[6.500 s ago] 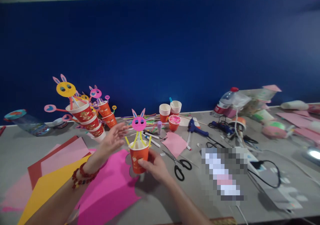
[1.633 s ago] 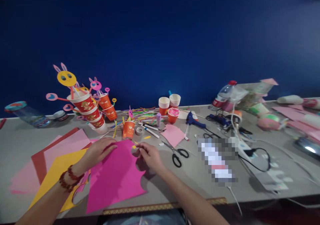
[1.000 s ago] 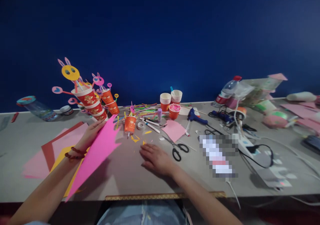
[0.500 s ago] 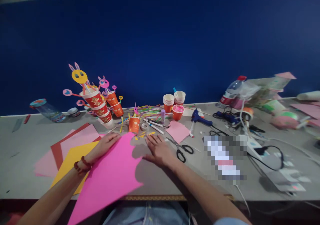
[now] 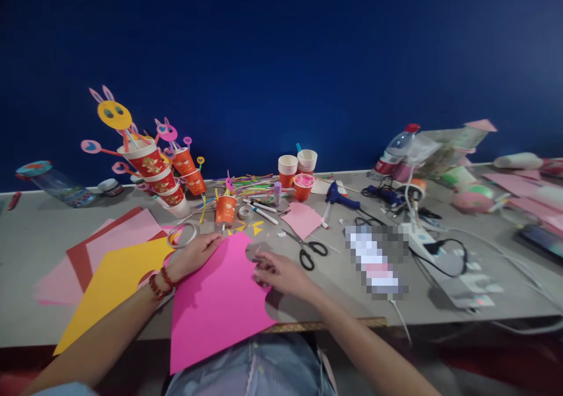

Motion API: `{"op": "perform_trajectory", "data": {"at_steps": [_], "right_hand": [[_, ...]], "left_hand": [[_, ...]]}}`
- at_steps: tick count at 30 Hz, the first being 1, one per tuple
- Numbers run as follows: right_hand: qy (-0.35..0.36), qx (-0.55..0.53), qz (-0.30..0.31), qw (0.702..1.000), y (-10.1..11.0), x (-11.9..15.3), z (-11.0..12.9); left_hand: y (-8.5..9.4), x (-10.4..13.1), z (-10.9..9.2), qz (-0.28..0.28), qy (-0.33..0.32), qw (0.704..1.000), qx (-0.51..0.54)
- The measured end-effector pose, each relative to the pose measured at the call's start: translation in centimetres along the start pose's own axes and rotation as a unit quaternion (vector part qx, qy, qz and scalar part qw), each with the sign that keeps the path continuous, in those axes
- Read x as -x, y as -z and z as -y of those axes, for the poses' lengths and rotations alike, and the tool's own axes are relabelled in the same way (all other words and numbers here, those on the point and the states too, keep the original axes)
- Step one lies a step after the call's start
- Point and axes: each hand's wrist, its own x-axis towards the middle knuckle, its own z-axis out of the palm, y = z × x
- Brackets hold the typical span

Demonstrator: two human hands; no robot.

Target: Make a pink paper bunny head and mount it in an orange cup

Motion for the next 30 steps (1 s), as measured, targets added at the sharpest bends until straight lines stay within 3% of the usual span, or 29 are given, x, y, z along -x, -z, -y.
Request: {"op": "perform_trajectory", "data": {"at_steps": [5,8,15,23,27,30], "right_hand": [[-0.085,-0.121,0.004,0.989,-1.6,2.8,-0.1],[-0.112,-0.139,-0.012,0.984,-1.9,3.4,-0.4],[-0.061,0.006,-0.017,0.998,-1.8,4.0,-0.4],[-0.042,0.185,-0.005,0.982,-1.0,4.0,1.2],[-0.035,0.258,-0.085,0.962,1.5,4.4,0.6],[-0.071,0.358,-0.194,0.91,4.2,5.3,-0.8]], "left_hand": [[-0.9,-0.2,0.9,-0.012,-0.004,1.0,-0.027],[-1.4,0.0,1.0,-0.013,-0.004,0.999,-0.05],[-2.1,0.6,0.2,-0.023,-0.008,0.994,-0.104],[-2.4,0.6,0.1,-0.013,-0.019,0.991,-0.132],[-2.8,0.5,0.2,-0.011,-0.024,0.99,-0.141],[-3.1,0.4,0.4,-0.011,-0.021,0.989,-0.143]]}}
